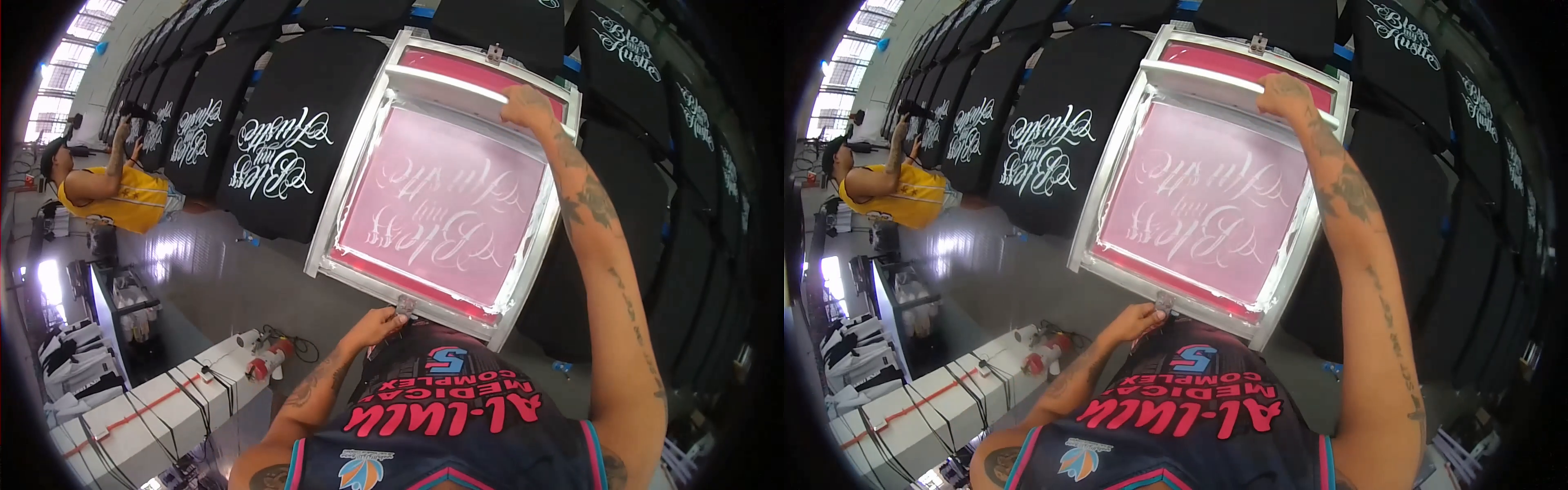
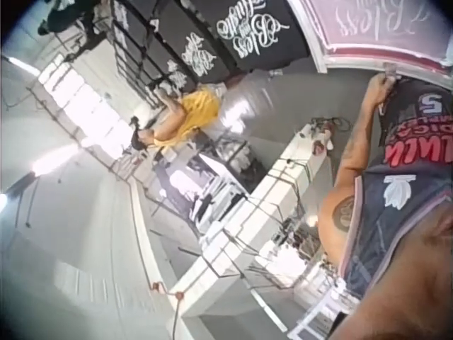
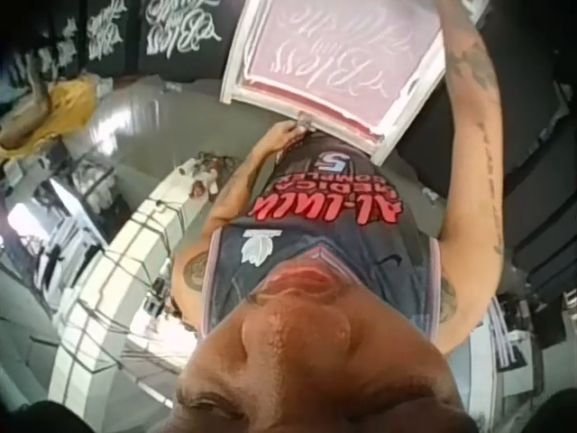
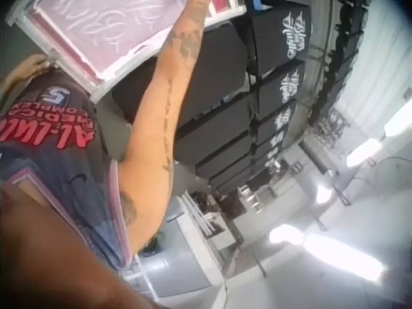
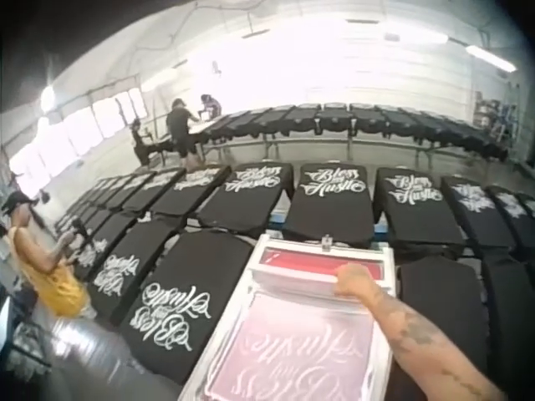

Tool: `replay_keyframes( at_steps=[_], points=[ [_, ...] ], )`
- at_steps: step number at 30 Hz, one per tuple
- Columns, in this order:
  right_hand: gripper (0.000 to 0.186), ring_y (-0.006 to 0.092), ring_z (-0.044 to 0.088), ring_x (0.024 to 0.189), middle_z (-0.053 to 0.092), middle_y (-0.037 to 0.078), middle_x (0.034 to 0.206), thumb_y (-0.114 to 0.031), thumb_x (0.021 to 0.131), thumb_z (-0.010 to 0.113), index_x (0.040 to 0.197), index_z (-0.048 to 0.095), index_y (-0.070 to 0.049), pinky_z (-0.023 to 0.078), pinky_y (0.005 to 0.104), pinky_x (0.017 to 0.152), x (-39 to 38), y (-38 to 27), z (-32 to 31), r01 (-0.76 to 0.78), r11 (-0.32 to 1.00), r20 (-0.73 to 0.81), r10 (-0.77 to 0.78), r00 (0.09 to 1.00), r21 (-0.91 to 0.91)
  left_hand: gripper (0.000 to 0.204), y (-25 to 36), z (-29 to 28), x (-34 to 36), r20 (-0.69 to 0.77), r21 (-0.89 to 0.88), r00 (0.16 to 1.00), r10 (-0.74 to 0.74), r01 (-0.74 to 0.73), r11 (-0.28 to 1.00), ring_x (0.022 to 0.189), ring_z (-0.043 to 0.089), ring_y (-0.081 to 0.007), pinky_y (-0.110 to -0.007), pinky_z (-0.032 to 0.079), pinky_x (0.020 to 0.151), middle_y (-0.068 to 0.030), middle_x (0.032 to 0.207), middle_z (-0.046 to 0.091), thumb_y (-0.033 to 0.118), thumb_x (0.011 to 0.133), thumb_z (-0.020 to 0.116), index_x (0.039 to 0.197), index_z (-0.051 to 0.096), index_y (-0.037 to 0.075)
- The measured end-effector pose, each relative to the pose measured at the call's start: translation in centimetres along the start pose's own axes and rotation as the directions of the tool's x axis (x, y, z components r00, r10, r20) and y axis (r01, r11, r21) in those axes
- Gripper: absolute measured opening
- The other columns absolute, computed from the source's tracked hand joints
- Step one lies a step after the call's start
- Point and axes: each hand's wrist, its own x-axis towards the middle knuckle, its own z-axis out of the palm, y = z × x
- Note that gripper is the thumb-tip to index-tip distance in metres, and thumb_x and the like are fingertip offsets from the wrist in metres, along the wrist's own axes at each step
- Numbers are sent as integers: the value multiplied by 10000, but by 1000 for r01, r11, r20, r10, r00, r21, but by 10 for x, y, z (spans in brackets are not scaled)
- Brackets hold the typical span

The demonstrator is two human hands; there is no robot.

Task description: Operating a manual screen printing press to apply white ink to black shirts and refilling the ink reservoir.

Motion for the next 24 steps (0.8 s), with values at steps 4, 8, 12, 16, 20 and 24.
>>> replay_keyframes(
  at_steps=[4, 8, 12, 16, 20, 24],
  points=[
    [537, 341, 672, 1098, 714, 168, 1169, -241, 707, 702, 1237, 704, -156, 532, 436, 944, 29, 17, 22, 14, 997, -83, -20, 996, -76, 476, 1, 19, -8, -184, 73, 981, 56, -44, 996, 725, 662, -307, -443, 493, 677, -163, 746, 657, 464, 1010, 557, 951, 659, 3],
    [507, 367, 661, 1087, 712, 188, 1123, -255, 714, 709, 1199, 698, -108, 520, 447, 936, 19, 2, 42, 102, 995, -68, -102, 992, -13, 442, -8, 32, -8, -219, -53, 972, 79, -93, 994, 747, 672, -334, -425, 504, 685, -178, 763, 661, 431, 1022, 545, 954, 663, 11],
    [446, 385, 665, 1037, 712, 205, 1055, -244, 730, 702, 1152, 698, -100, 516, 459, 893, -29, -33, 76, 83, 996, -181, -77, 980, 25, 437, -17, 17, -13, -160, -95, 975, 152, -168, 981, 779, 680, -345, -427, 513, 713, -187, 786, 671, 426, 1026, 533, 987, 664, 12],
    [360, 372, 669, 1016, 718, 166, 1063, -196, 779, 667, 1133, 706, -143, 526, 446, 868, -108, -66, 103, 83, 996, -127, -78, 989, 32, 415, -27, 4, 7, -38, 66, 964, 263, -260, 963, 859, 658, -461, -488, 499, 737, -269, 864, 674, 394, 1010, 552, 972, 645, -9],
    [356, 336, 689, 946, 730, 103, 988, -95, 763, 578, 1080, 724, -166, 554, 462, 848, -226, -140, 147, 23, 996, -144, -10, 990, 85, 409, -18, -13, 12, 63, 20, 933, 354, -356, 934, 862, 652, -476, -495, 494, 757, -282, 860, 671, 362, 1015, 550, 992, 637, -37],
    [332, 316, 640, 819, 694, 75, 892, -32, 667, 626, 978, 702, -118, 507, 424, 748, -334, -209, 200, 61, 997, -335, -72, 939, -42, 398, -28, -8, 16, 66, 22, 908, 414, -416, 909, 897, 648, -476, -491, 499, 801, -281, 901, 681, 348, 1013, 540, 1051, 652, -32]
  ],
)
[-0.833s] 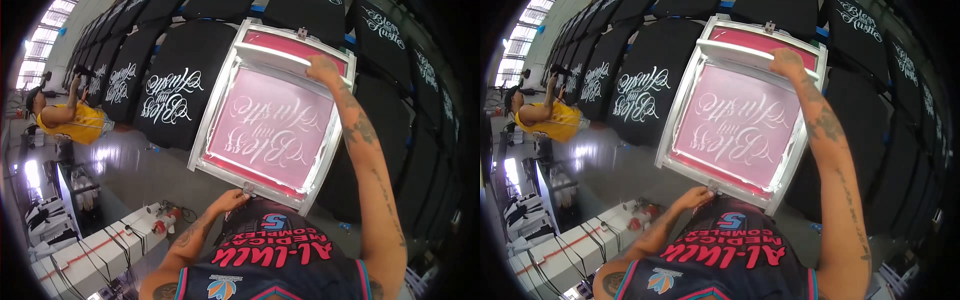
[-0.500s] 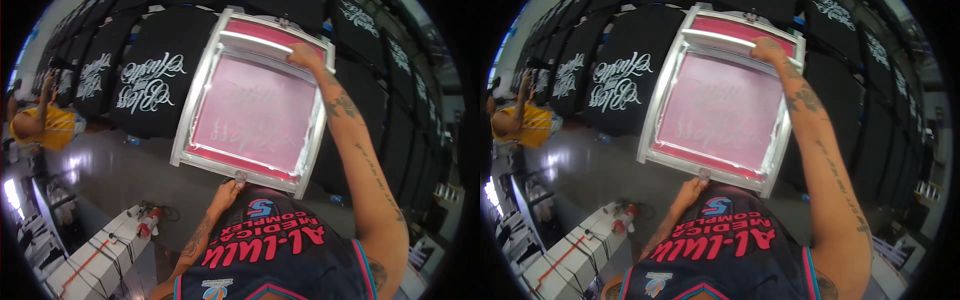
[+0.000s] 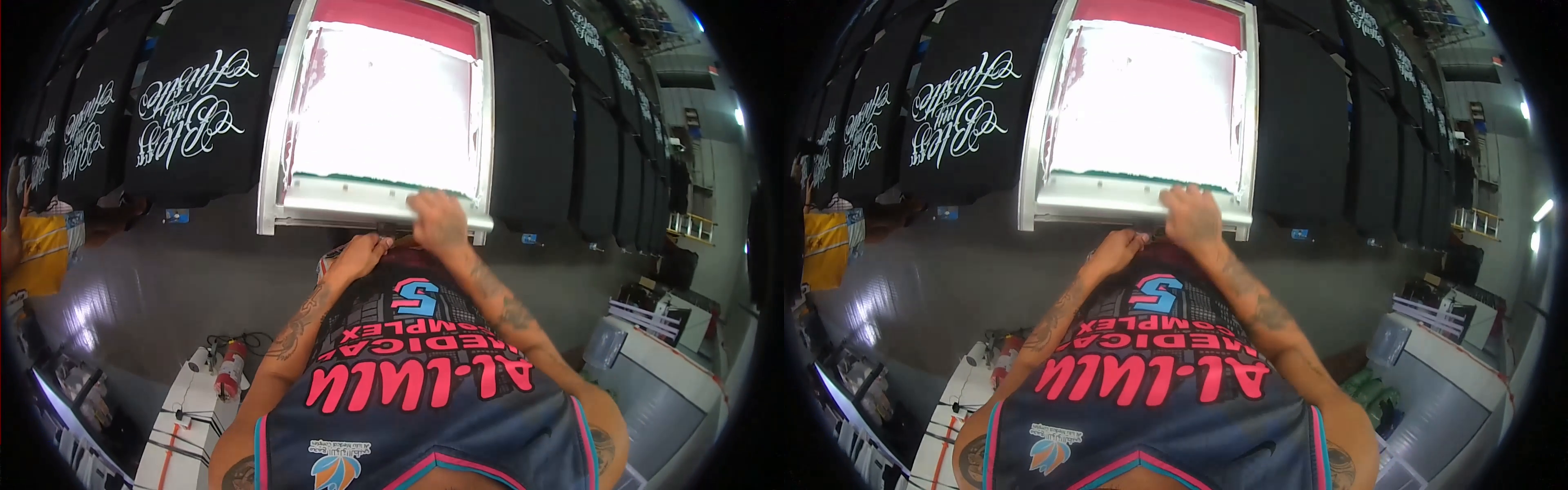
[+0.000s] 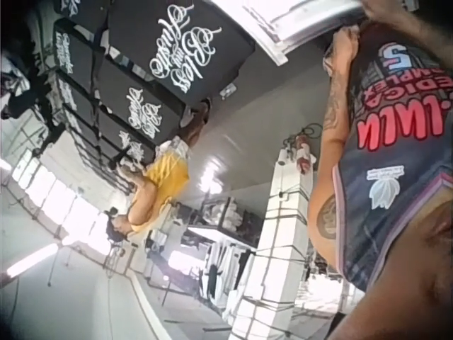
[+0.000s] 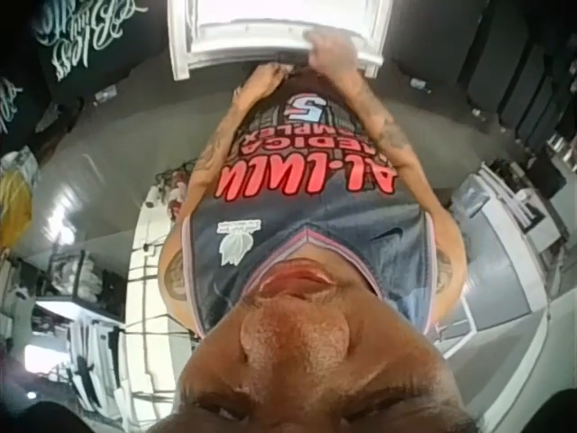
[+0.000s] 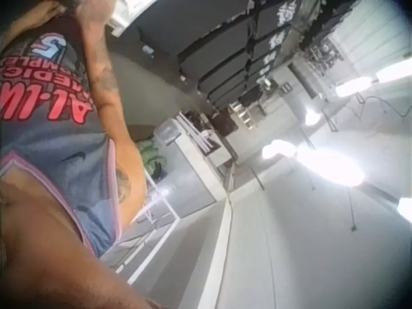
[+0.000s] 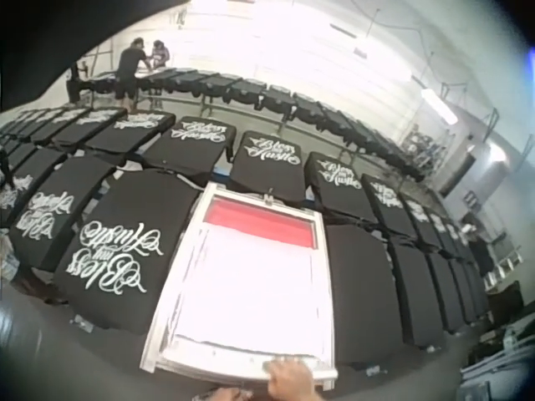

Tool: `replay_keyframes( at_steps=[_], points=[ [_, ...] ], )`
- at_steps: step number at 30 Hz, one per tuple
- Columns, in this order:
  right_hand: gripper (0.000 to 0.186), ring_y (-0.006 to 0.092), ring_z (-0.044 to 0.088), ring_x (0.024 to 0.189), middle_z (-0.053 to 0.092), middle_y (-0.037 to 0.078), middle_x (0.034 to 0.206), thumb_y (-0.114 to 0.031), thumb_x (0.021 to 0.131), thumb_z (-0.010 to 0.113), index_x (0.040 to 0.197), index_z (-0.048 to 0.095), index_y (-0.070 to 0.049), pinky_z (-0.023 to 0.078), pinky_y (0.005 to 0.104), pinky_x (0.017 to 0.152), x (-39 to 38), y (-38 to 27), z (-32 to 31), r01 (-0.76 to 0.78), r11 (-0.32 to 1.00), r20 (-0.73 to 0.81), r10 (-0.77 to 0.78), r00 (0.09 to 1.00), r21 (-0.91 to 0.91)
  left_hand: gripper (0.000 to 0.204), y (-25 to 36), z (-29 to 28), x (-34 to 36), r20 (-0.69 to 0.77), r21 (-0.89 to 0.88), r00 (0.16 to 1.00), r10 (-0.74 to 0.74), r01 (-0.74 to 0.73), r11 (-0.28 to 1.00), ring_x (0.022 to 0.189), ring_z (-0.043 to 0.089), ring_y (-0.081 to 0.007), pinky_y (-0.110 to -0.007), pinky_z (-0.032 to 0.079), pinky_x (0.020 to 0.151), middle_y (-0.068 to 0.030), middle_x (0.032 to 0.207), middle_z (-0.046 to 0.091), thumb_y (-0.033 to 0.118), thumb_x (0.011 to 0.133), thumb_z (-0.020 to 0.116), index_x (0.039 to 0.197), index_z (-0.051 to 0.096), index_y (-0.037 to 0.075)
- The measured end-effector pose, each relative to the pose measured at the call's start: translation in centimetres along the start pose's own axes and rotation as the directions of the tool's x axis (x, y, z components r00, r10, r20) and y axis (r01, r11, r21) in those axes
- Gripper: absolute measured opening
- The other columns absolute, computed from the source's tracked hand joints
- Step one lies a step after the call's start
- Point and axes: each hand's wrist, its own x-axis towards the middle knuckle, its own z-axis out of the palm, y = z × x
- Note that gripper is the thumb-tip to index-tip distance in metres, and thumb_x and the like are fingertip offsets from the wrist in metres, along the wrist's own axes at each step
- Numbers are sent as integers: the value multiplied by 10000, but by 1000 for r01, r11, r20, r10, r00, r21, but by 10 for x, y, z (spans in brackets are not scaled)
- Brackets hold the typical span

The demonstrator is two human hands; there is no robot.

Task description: Operating a manual screen printing press to apply white ink to black shirts and refilling the ink reservoir.

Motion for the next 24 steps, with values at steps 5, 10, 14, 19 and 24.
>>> replay_keyframes(
  at_steps=[5, 10, 14, 19, 24],
  points=[
    [336, 297, 661, 840, 706, 87, 921, -65, 722, 653, 1044, 718, -135, 512, 422, 759, 13, 13, -11, -80, 990, 41, 76, 996, 118, 428, 28, -38, 4, 300, 433, 925, -235, 88, 897, 953, 660, -462, -505, 505, 862, -280, 954, 696, 378, 976, 570, 1020, 725, -19],
    [442, 368, 706, 925, 720, 200, 981, -270, 781, 756, 1148, 676, -37, 550, 449, 828, 61, 67, -61, -620, 762, 313, 552, 773, 186, 220, 62, -136, -2, -238, 206, 970, -57, 108, 973, 813, 686, -343, -446, 527, 769, -182, 868, 705, 214, 924, 647, 954, 701, 3],
    [507, 309, 704, 893, 702, 234, 974, -259, 785, 752, 1128, 632, 95, 555, 420, 810, 69, 130, -85, -750, 534, 283, 706, 649, 391, 478, 11, -192, 3, -711, 493, 685, 158, 325, 807, 1090, 564, -426, -484, 464, 938, -211, 1137, 588, 422, 967, 611, 1196, 599, 3],
    [435, 269, 692, 860, 704, 166, 990, -160, 786, 750, 1139, 650, 75, 565, 379, 815, 11, 254, 28, -450, -232, 496, 562, 662, 863, 703, -33, -180, 21, -573, 6, 788, -225, 279, 960, 1070, 654, -419, -418, 472, 955, -327, 1093, 670, 533, 1064, 354, 1145, 628, -109],
    [563, 268, 668, 941, 663, 169, 1106, -172, 791, 729, 1284, 571, 51, 552, 366, 837, -2, 248, 21, -278, -322, 417, 544, 728, 905, 708, 11, -157, 15, -709, 60, 687, -161, 285, 957, 975, 664, -335, -402, 483, 895, -271, 1032, 704, 506, 1081, 337, 1147, 621, -140]
  ],
)
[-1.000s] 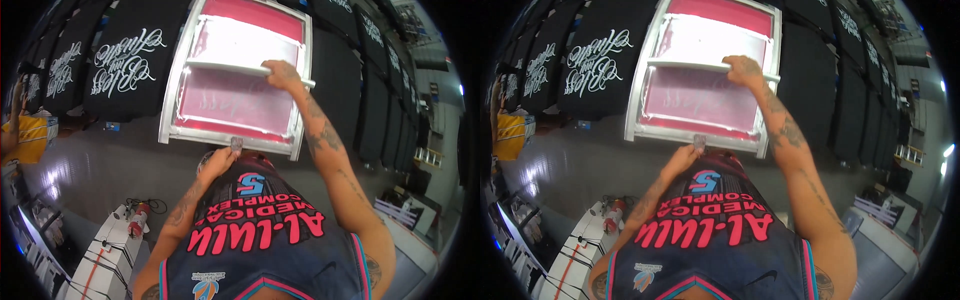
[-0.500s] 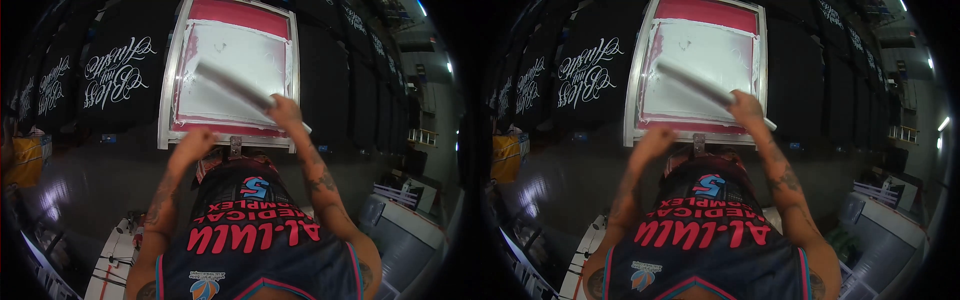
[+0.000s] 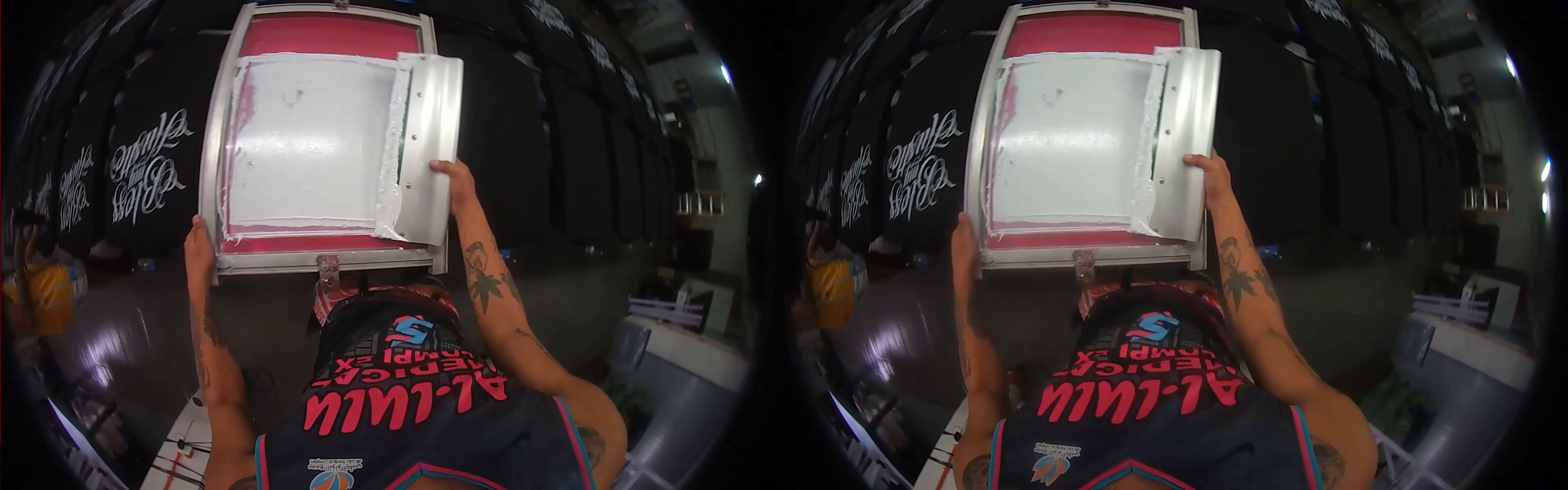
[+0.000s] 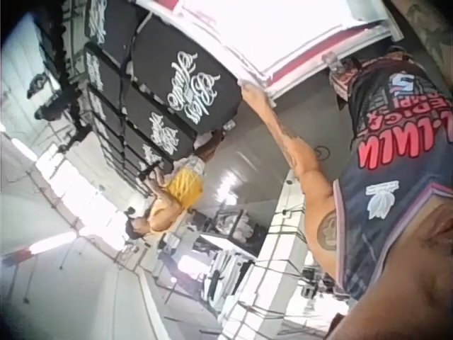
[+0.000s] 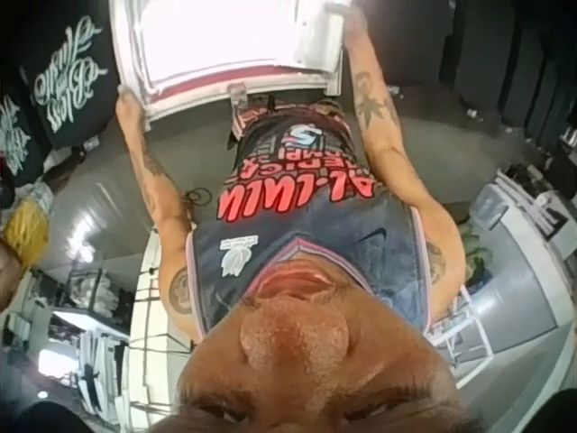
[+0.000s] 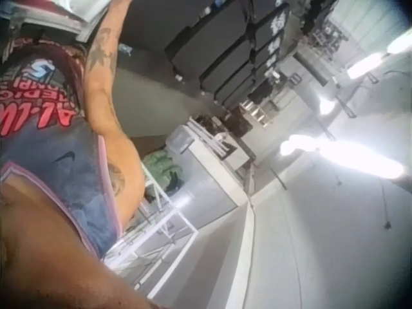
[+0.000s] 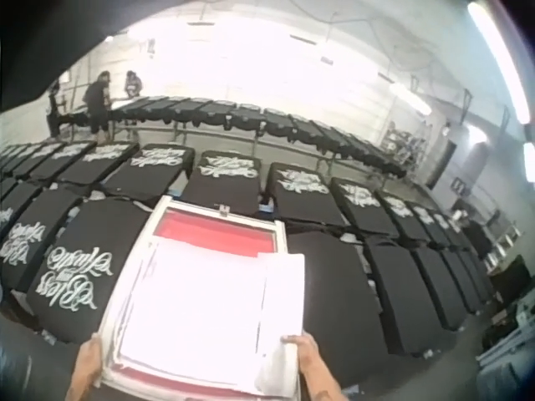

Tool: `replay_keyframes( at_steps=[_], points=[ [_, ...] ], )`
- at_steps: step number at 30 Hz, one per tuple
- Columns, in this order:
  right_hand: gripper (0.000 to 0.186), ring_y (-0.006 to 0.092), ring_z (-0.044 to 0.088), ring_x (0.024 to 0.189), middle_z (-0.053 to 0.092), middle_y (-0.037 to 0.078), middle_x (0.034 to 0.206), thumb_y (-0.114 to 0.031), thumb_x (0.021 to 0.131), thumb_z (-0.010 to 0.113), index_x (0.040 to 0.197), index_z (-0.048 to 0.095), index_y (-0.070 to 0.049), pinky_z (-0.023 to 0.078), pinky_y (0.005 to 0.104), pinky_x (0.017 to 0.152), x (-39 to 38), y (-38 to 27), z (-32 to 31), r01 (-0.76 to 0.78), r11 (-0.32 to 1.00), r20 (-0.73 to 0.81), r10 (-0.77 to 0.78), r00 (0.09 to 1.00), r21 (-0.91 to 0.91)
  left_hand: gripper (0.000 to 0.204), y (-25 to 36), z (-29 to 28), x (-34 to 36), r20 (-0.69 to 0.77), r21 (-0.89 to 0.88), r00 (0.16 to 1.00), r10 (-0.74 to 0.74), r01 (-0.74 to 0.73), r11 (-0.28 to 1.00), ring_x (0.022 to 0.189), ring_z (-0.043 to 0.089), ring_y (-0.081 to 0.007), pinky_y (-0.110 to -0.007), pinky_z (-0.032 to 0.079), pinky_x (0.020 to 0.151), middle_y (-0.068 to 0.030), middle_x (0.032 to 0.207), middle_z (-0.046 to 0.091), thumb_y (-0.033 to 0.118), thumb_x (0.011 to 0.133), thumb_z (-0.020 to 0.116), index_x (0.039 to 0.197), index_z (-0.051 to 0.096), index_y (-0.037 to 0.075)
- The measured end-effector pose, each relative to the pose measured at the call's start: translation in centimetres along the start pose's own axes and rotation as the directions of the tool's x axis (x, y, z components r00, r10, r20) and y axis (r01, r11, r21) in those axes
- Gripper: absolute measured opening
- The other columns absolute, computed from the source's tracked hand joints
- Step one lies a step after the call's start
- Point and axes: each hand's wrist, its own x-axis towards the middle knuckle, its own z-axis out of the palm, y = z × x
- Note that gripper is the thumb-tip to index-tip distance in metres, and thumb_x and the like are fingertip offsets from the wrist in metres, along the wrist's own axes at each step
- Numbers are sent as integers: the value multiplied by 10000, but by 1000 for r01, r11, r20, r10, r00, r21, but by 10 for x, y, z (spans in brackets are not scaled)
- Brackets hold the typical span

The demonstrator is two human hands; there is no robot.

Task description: Operating a manual screen printing press to apply white ink to black shirts and refilling the ink reservoir.

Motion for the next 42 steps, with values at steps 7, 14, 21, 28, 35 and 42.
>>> replay_keyframes(
  at_steps=[7, 14, 21, 28, 35, 42],
  points=[
    [687, 319, 668, 993, 647, 219, 1150, -197, 759, 737, 1363, 517, 46, 558, 411, 882, -41, -85, -220, -6, 996, -111, -4, 994, -89, 719, 105, 164, -91, 106, 26, 994, 12, -15, 1000, 824, 619, -328, -426, 476, 824, -266, 940, 695, 516, 1081, 326, 1085, 630, -135],
    [696, 338, 676, 1002, 650, 243, 1147, -197, 759, 720, 1372, 510, 58, 562, 438, 879, -34, -126, -354, -61, 996, -101, 54, 993, -72, 730, 158, 289, -154, 113, -13, 993, -38, 40, 999, 898, 663, -375, -429, 489, 873, -283, 958, 692, 540, 1070, 322, 1117, 649, -111],
    [583, 330, 698, 912, 683, 220, 1058, -196, 765, 725, 1259, 587, 82, 567, 428, 860, -2, -150, -363, -37, 990, -117, 21, 993, -134, 773, 165, 323, -152, 77, 135, 991, -108, 97, 986, 1014, 672, -424, -446, 483, 910, -324, 1000, 690, 557, 1065, 300, 1106, 655, -128],
    [506, 292, 722, 839, 704, 193, 979, -225, 797, 756, 1195, 628, 61, 611, 448, 783, 43, -147, -381, -25, 991, -5, 25, 1000, -133, 855, 152, 331, -119, 142, 138, 962, -232, 213, 967, 1083, 662, -430, -463, 483, 926, -326, 1084, 683, 627, 1038, 285, 1169, 638, -139],
    [560, 316, 744, 839, 720, 215, 1020, -275, 790, 756, 1208, 619, 71, 630, 439, 784, 42, -126, -401, -104, 994, 101, 108, 989, -41, 803, 159, 346, -129, 58, 47, 980, -192, 190, 981, 1022, 665, -392, -425, 477, 931, -304, 1095, 688, 598, 1049, 313, 1188, 638, -123],
    [512, 290, 745, 834, 720, 193, 985, -273, 786, 771, 1154, 638, 57, 636, 407, 766, 34, -117, -421, -91, 996, 96, 90, 991, 9, 765, 163, 360, -149, 59, 112, 987, -152, 144, 983, 1076, 649, -406, -423, 468, 939, -298, 1082, 689, 553, 1070, 277, 1184, 635, -114]
  ],
)
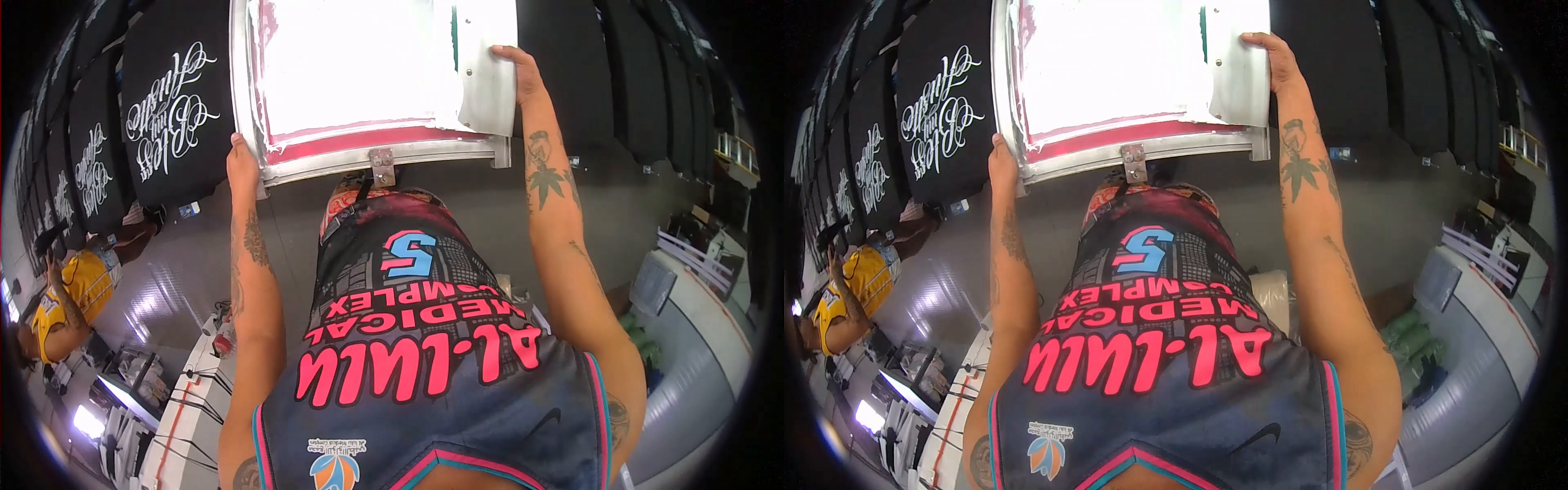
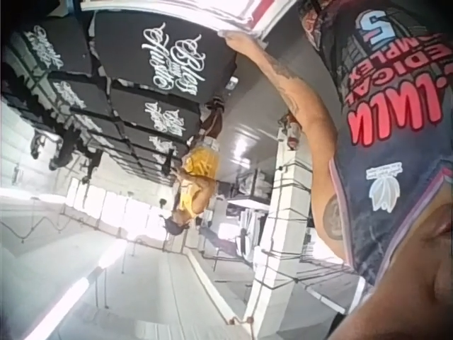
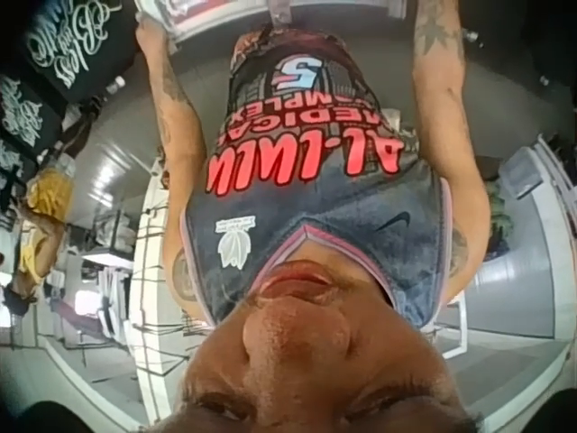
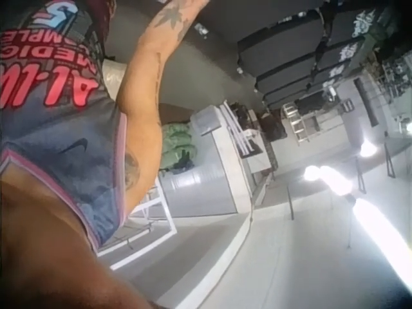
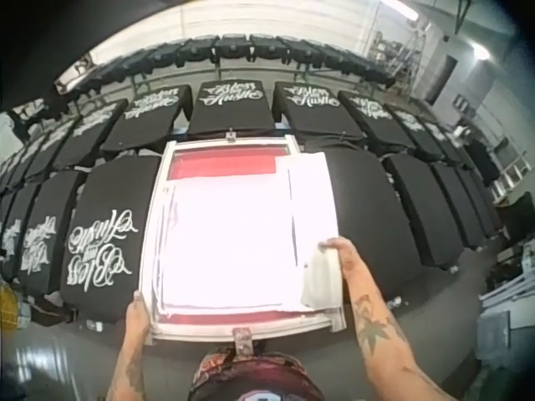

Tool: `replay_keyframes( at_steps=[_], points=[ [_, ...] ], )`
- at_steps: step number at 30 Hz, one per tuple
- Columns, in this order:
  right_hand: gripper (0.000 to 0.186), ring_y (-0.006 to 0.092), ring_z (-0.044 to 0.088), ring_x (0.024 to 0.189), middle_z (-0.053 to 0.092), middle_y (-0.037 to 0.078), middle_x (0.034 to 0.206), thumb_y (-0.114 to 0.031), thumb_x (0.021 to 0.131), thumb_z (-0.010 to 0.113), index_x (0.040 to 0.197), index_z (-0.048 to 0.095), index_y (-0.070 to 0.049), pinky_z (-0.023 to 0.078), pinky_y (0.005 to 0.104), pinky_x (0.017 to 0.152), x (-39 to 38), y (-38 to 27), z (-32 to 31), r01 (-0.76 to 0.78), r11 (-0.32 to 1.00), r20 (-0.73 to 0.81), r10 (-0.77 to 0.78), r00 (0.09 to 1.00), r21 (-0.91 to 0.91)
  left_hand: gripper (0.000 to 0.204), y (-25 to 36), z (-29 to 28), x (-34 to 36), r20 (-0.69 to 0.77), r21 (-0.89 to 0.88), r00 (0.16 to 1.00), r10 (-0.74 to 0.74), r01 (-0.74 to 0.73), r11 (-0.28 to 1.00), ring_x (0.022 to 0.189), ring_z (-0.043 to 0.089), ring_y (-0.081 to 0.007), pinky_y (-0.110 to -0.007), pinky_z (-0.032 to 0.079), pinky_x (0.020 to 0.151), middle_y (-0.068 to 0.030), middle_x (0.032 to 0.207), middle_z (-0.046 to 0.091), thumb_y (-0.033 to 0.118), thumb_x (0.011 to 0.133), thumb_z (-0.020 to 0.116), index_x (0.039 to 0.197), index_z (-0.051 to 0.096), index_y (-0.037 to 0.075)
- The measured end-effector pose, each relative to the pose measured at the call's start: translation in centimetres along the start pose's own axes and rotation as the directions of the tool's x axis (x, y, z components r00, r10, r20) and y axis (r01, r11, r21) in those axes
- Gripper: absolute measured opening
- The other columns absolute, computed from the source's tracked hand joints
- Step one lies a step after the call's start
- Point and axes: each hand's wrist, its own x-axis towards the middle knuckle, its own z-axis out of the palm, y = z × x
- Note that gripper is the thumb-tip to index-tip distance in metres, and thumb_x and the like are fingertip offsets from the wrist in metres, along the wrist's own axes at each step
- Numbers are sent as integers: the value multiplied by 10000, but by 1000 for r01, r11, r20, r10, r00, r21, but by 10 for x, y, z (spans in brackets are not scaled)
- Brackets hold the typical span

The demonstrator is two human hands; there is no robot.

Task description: Operating a manual screen printing press to apply white ink to black shirts and refilling the ink reservoir.

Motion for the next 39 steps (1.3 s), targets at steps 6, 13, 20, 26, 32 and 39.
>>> replay_keyframes(
  at_steps=[6, 13, 20, 26, 32, 39],
  points=[
    [495, 278, 722, 953, 717, 165, 1000, -236, 794, 760, 1182, 643, 49, 589, 395, 849, 14, 5, 1, 18, 1000, -29, -18, 999, -19, 769, -12, 1, 5, 61, -151, 998, -12, 21, 988, 1139, 633, -354, -407, 462, 976, -253, 1194, 676, 587, 1057, 317, 1256, 616, -93],
    [482, 212, 642, 1031, 687, 58, 1139, -257, 865, 713, 1314, 623, -107, 504, 371, 872, 41, -117, 155, 103, 386, 29, -192, 981, -917, 829, -11, -9, 36, 578, -567, 783, -229, 587, 577, 1259, 555, -255, -368, 416, 1070, -174, 1424, 550, 639, 1020, 408, 1468, 429, -59],
    [327, 350, 700, 953, 719, 222, 984, -261, 791, 675, 1049, 726, -67, 553, 470, 817, 176, -87, 170, 424, -403, 583, -488, 650, -811, 595, 81, -3, 95, -46, -71, 903, 428, -430, 900, 1262, 527, -340, -420, 381, 1094, -210, 1353, 551, 235, 970, 608, 1485, 407, 15],
    [289, 247, 594, 940, 632, 29, 989, -140, 797, 633, 1083, 647, -185, 447, 431, 774, 36, 57, 166, 354, -550, 629, -461, 626, -756, 615, 121, 13, 60, 60, 557, 553, 831, -709, 432, 1206, 529, -330, -445, 371, 1053, -147, 1273, 577, 78, 770, 700, 1361, 529, 74],
    [262, 263, 596, 907, 661, 38, 930, -113, 672, 723, 933, 705, -135, 426, 425, 862, -108, 3, 105, 54, -367, 225, -441, 869, -929, 396, 111, -27, -31, 298, 323, 451, 841, -877, 356, 878, 554, -298, -404, 438, 767, -63, 918, 608, -11, 634, 698, 1017, 676, 86],
    [187, 299, 651, 863, 660, 71, 869, -48, 661, 654, 842, 678, -85, 500, 411, 803, -135, 38, 94, 273, -156, 314, -435, 844, -949, 423, 86, -31, -81, 339, 345, 609, 718, -790, 507, 908, 549, -331, -428, 481, 811, -87, 963, 603, -37, 608, 703, 1011, 660, 84]
  ],
)
